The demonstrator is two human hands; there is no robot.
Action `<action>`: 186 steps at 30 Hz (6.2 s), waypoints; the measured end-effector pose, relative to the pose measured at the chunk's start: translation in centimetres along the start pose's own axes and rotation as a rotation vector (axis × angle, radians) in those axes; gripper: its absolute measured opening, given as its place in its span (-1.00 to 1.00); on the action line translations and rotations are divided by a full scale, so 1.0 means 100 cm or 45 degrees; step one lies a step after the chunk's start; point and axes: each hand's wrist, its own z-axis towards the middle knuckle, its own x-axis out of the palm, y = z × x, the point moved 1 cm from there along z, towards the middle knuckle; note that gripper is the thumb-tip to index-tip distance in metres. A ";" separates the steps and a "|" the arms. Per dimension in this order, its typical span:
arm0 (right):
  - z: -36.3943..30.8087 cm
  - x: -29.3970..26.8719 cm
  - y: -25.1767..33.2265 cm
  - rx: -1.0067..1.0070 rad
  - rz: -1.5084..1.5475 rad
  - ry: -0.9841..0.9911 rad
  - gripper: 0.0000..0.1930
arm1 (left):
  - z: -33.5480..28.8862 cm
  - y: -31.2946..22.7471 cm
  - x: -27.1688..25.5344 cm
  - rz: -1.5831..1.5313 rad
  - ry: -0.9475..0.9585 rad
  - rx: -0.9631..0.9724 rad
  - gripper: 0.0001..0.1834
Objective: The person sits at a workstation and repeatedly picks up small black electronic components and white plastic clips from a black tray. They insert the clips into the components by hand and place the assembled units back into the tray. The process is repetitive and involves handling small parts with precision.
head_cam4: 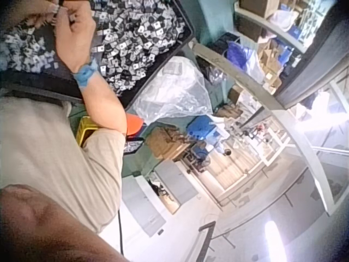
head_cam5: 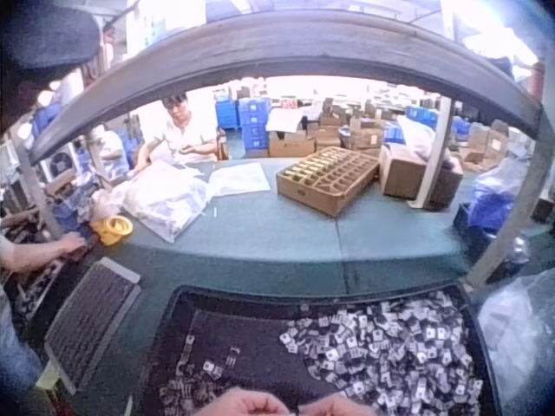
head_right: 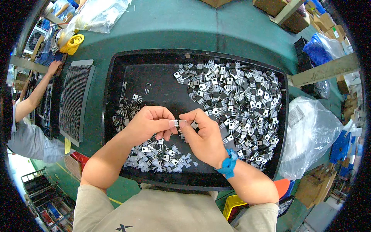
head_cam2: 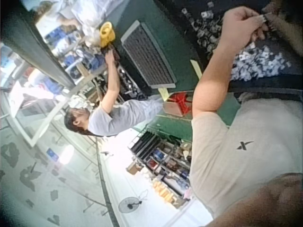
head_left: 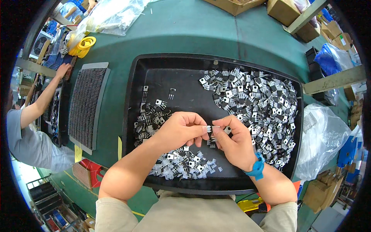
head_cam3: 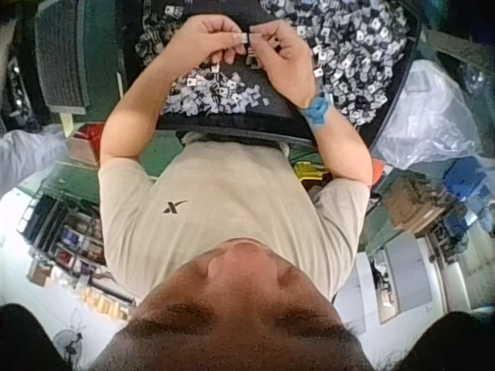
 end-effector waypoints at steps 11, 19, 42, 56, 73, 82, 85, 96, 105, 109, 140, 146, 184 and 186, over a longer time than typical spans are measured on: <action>0.004 0.001 0.000 0.200 0.268 0.100 -0.90 | 0.001 0.002 -0.001 0.031 0.027 0.012 -0.87; 0.005 -0.006 0.005 0.175 0.228 0.021 -0.89 | -0.002 -0.003 -0.001 0.027 0.031 -0.013 -0.86; 0.000 0.001 -0.003 0.005 0.089 -0.124 -0.90 | -0.002 -0.005 0.001 0.032 -0.016 0.029 -0.85; -0.001 0.001 0.002 0.058 0.072 -0.137 -0.88 | -0.002 -0.004 0.001 0.074 -0.008 0.044 -0.84; -0.001 0.004 0.000 0.015 0.070 0.075 -0.88 | -0.003 -0.004 0.001 0.148 -0.006 0.025 -0.89; 0.008 -0.004 0.005 0.377 0.542 -0.002 -0.77 | -0.003 -0.007 0.003 0.176 0.005 -0.006 -0.88; 0.009 -0.005 -0.004 0.367 0.427 0.180 -0.83 | -0.002 -0.003 0.002 0.218 -0.001 0.010 -0.89; -0.004 0.019 -0.015 -0.576 -0.989 0.594 -0.89 | 0.005 0.002 -0.009 -0.265 -0.127 0.238 -0.76; -0.019 0.035 -0.013 -0.460 -1.422 0.800 -0.93 | 0.000 -0.004 -0.009 -0.130 -0.118 0.228 -0.78; -0.016 0.035 -0.018 -0.235 -1.278 0.757 -0.88 | 0.000 -0.002 -0.011 -0.081 -0.101 0.217 -0.82; 0.006 -0.019 0.021 -0.306 -0.462 -0.092 -0.88 | 0.000 0.003 0.005 0.128 -0.146 0.173 -0.86; 0.007 -0.021 0.028 -0.743 -0.764 0.041 -0.81 | 0.000 0.005 0.007 0.184 -0.139 0.178 -0.86; 0.010 -0.011 0.016 0.256 0.095 0.278 -0.82 | -0.005 -0.005 0.006 0.173 0.086 -0.036 -0.92; 0.010 -0.011 0.017 0.317 0.134 0.272 -0.85 | -0.003 -0.002 -0.001 0.055 0.036 -0.013 -0.89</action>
